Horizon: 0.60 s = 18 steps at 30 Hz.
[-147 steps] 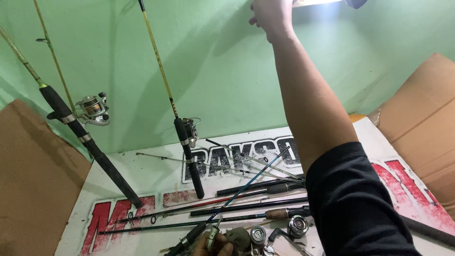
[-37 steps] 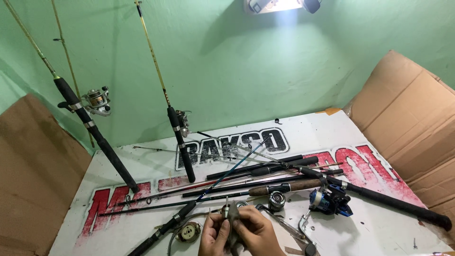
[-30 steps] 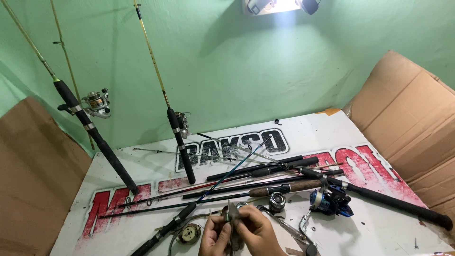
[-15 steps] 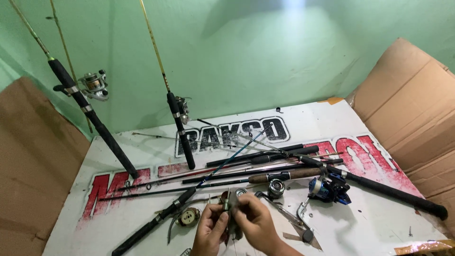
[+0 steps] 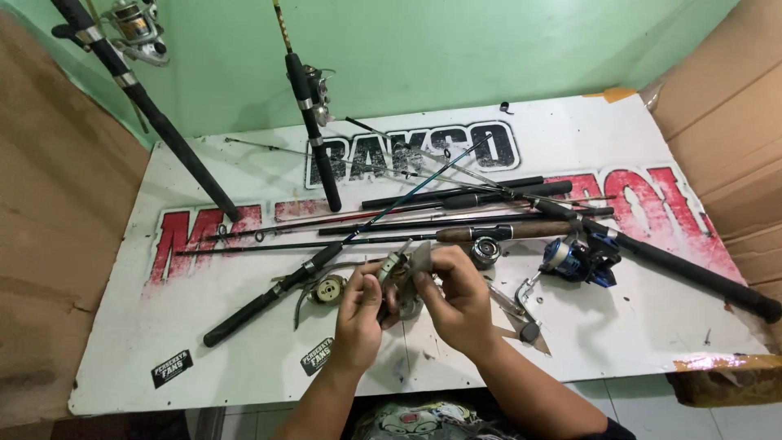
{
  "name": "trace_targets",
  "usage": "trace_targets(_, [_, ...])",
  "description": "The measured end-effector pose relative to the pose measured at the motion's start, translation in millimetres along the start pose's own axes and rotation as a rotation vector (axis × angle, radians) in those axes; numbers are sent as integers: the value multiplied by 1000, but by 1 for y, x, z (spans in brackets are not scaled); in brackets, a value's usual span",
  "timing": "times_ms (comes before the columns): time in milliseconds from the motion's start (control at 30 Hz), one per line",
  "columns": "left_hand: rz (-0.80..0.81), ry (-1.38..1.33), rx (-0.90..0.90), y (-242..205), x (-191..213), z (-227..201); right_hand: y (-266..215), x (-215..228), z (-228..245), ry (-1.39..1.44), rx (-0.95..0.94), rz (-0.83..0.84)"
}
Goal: Disassembling and inspecting the internal components of a fishing reel for maintenance.
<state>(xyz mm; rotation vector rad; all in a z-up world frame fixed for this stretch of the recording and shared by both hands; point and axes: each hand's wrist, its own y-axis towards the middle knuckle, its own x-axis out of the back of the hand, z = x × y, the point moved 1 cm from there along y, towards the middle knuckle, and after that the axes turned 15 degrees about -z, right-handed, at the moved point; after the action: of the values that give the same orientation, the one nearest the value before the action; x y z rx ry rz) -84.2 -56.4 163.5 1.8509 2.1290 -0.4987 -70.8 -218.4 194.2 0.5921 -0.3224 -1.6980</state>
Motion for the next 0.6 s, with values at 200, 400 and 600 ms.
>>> trace_targets(200, [113, -58, 25, 0, 0, -1, 11, 12, -7, 119, -148, -83])
trace_targets(400, [117, 17, 4, 2, 3, 1, 3, 15, -17, 231, -332, 26])
trace_targets(600, [130, 73, 4, 6, 5, 0, 6, 15, -17, 210, -298, 49])
